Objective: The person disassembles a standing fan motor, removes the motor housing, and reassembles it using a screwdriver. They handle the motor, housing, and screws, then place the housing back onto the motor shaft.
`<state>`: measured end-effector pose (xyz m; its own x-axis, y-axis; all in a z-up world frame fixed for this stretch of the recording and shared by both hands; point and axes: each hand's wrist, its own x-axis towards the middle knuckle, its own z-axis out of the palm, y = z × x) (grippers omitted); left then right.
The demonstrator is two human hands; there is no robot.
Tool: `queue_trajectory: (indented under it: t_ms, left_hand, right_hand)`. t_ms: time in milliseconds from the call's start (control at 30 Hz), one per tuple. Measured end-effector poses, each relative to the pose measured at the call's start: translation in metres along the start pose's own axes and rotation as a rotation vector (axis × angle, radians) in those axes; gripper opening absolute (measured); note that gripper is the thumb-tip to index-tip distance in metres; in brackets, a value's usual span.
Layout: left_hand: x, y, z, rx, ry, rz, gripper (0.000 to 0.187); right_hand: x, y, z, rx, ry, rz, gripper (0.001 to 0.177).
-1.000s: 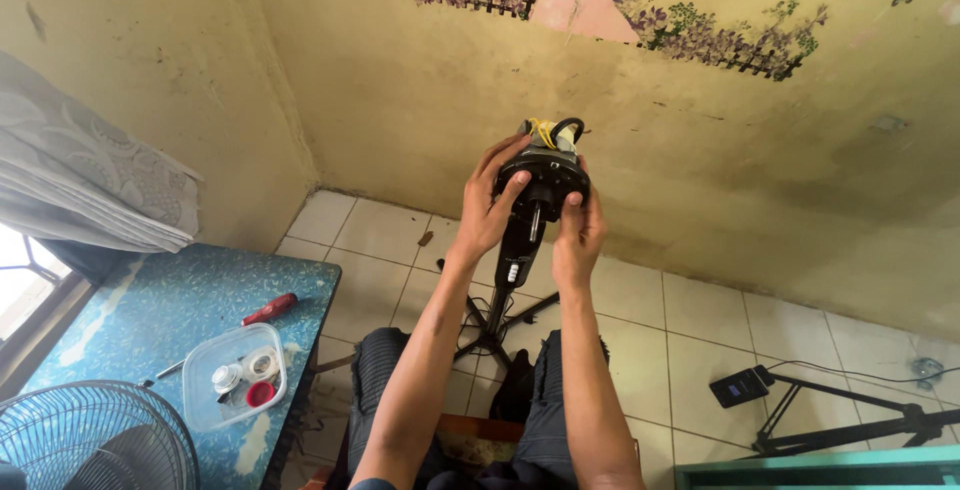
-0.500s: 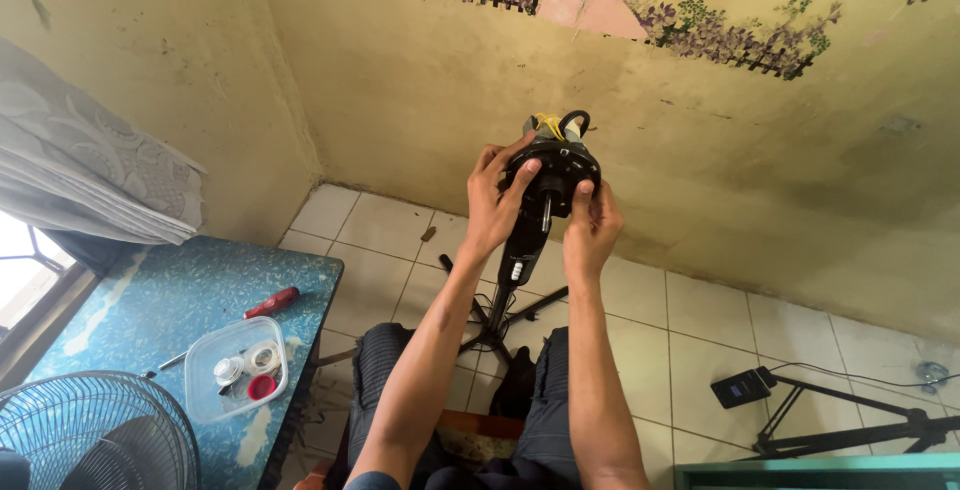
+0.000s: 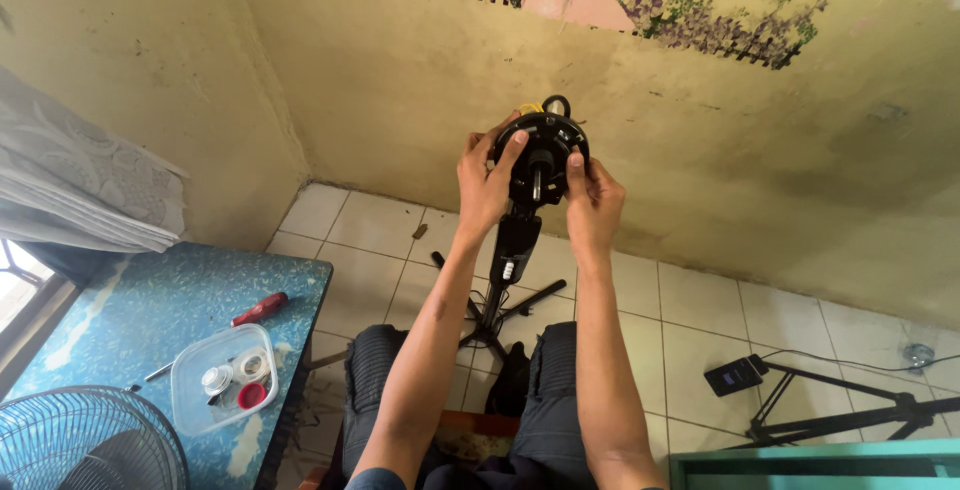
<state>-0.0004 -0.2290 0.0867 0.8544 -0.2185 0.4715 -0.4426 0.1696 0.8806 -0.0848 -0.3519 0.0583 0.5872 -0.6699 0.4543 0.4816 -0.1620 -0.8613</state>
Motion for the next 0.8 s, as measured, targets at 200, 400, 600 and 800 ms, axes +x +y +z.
queue_trajectory:
  t_ms: [200,400,600,800]
  left_hand:
    - [-0.003,-0.007,0.000,-0.041,0.000,0.006,0.046]
    - [-0.005,-0.005,-0.002,-0.056,-0.015,0.019,0.045]
    - [-0.005,-0.006,-0.005,-0.058,-0.039,0.031,0.046]
    - [-0.004,-0.010,-0.007,-0.048,-0.043,0.045,0.045]
  right_hand:
    - [-0.003,0.005,0.001,0.060,-0.002,0.014,0.031]
    - [-0.004,0.004,0.004,0.040,0.044,0.017,0.026]
    - [-0.009,0.007,0.009,-0.066,0.063,-0.085,0.028]
    - [-0.011,0.010,0.011,-0.096,0.089,-0.081,0.029]
